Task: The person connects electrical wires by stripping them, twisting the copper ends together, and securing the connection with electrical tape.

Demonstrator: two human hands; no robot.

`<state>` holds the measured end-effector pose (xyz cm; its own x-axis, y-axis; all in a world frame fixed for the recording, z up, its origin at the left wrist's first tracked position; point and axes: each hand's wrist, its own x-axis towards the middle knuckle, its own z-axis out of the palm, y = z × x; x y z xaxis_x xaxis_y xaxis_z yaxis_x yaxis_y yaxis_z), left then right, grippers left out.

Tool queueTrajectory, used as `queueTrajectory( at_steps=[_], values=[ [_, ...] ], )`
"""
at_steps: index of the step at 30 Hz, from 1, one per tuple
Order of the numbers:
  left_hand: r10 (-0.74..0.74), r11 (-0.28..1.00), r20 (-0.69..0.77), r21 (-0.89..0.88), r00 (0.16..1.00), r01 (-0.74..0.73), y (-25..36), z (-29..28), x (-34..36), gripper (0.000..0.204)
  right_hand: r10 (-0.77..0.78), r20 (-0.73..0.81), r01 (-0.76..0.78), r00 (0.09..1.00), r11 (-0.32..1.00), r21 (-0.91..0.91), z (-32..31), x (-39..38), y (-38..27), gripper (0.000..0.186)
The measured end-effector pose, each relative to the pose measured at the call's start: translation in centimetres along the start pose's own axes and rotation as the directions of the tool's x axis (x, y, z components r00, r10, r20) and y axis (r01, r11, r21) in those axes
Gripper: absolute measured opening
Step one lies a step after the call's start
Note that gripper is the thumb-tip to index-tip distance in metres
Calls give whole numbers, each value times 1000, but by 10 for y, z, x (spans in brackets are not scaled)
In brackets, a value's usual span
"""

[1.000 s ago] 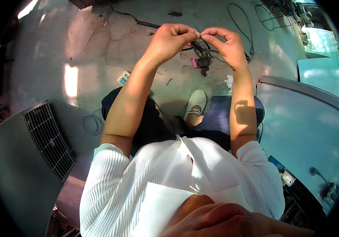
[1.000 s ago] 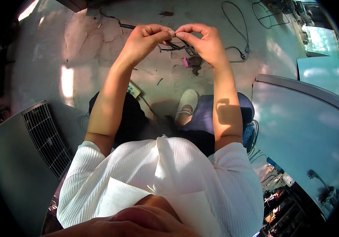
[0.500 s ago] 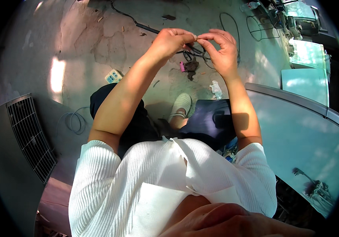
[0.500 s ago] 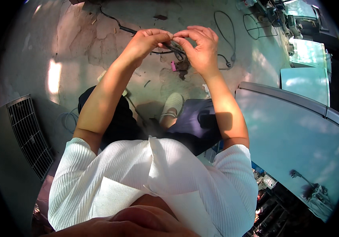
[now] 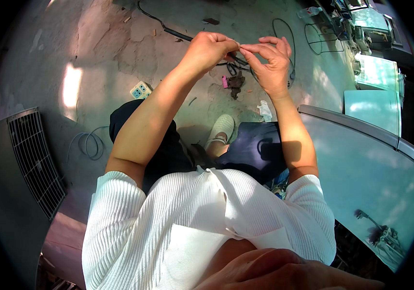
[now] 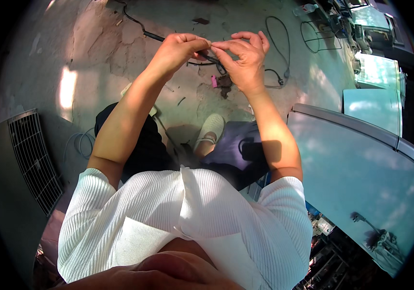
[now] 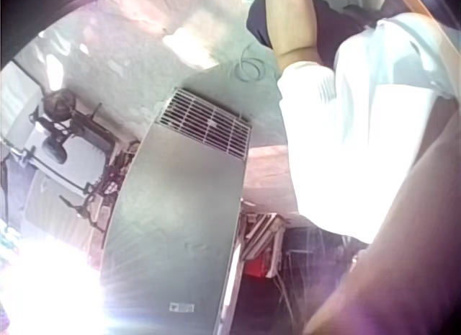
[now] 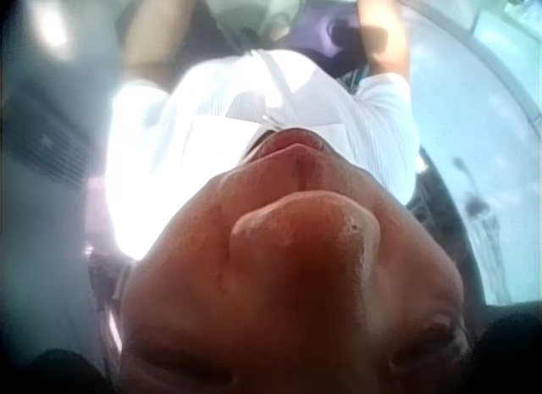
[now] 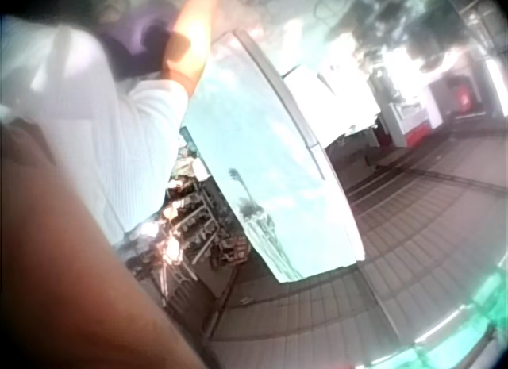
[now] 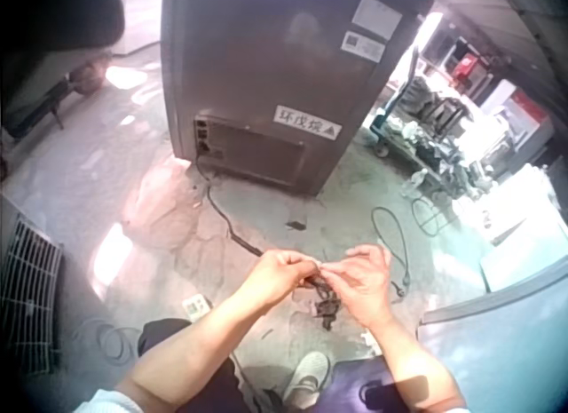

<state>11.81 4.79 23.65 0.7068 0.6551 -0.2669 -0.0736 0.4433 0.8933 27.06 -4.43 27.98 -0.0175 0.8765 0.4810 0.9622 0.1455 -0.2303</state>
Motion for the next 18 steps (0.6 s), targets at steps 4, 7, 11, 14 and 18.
queueTrajectory(
  at_steps=[4, 7, 11, 14, 18],
  values=[
    [-56, 998, 27, 41, 998, 55, -2, -5, 3, 21, -225, -48, 219, 973, 969, -117, 2, 3, 6, 7],
    [-72, 997, 70, -11, 995, 73, -2, -8, 2, 27, -308, -17, 300, 951, 938, -175, 0, 9, 7, 6],
    [33, 975, 4, 219, 999, -33, -4, -8, 1, 42, -348, 62, 353, 936, 910, -217, 2, 14, 9, 5],
    [142, 866, -88, 493, 986, -81, -5, 1, -6, 41, -351, 136, 374, 927, 900, -224, 4, 16, 10, 4],
    [204, 783, -89, 613, 975, -108, -2, 8, -12, 27, -274, 267, 322, 924, 934, -157, 2, 20, 10, 9]
  ],
)
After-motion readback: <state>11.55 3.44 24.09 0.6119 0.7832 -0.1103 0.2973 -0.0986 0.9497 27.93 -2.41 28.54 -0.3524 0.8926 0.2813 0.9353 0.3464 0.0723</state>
